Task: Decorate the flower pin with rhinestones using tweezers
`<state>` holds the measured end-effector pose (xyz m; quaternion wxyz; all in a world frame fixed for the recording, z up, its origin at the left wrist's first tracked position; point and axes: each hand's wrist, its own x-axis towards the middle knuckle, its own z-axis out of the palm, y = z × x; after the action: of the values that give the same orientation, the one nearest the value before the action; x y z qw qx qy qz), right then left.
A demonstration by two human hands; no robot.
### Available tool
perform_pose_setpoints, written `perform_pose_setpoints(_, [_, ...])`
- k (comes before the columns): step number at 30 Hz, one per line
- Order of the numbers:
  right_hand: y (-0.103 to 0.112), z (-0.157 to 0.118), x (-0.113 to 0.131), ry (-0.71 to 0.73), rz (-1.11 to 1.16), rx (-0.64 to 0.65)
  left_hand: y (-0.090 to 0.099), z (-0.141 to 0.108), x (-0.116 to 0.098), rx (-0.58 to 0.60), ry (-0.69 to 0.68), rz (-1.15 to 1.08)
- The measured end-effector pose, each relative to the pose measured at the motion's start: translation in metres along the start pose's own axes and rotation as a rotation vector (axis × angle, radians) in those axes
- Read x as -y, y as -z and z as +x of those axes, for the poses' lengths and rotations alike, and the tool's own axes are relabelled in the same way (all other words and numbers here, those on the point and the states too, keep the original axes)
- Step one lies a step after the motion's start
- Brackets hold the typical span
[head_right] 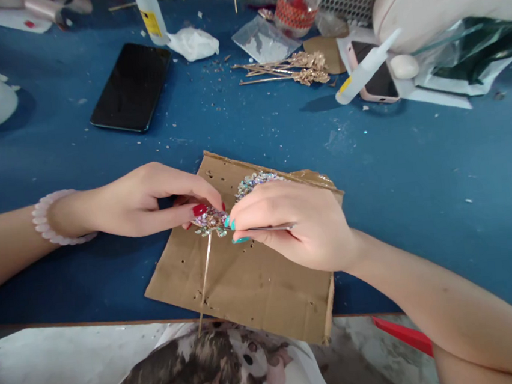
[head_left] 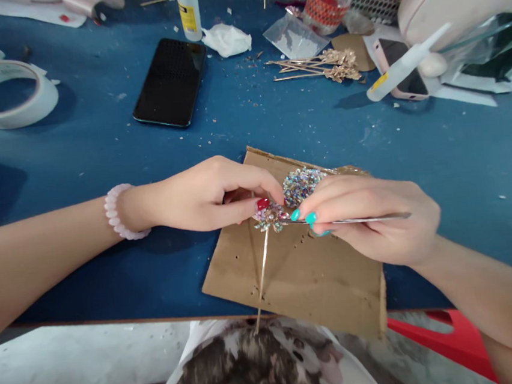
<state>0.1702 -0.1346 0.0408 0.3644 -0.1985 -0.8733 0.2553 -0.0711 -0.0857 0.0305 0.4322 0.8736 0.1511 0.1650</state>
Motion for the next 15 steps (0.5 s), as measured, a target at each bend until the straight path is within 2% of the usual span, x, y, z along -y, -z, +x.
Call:
perform_pose_setpoints(11, [0.0000,0.0019,0.0020,0.022,-0.011,0.042,-0.0012,0.0003,0.0002,0.011,0.037,-0.007])
perform_pose_setpoints(15, [-0.0001,0.0020,0.0026,0.034,-0.014,0.032,-0.0008,0.0001,-0.0012,-0.002,0.007,-0.007])
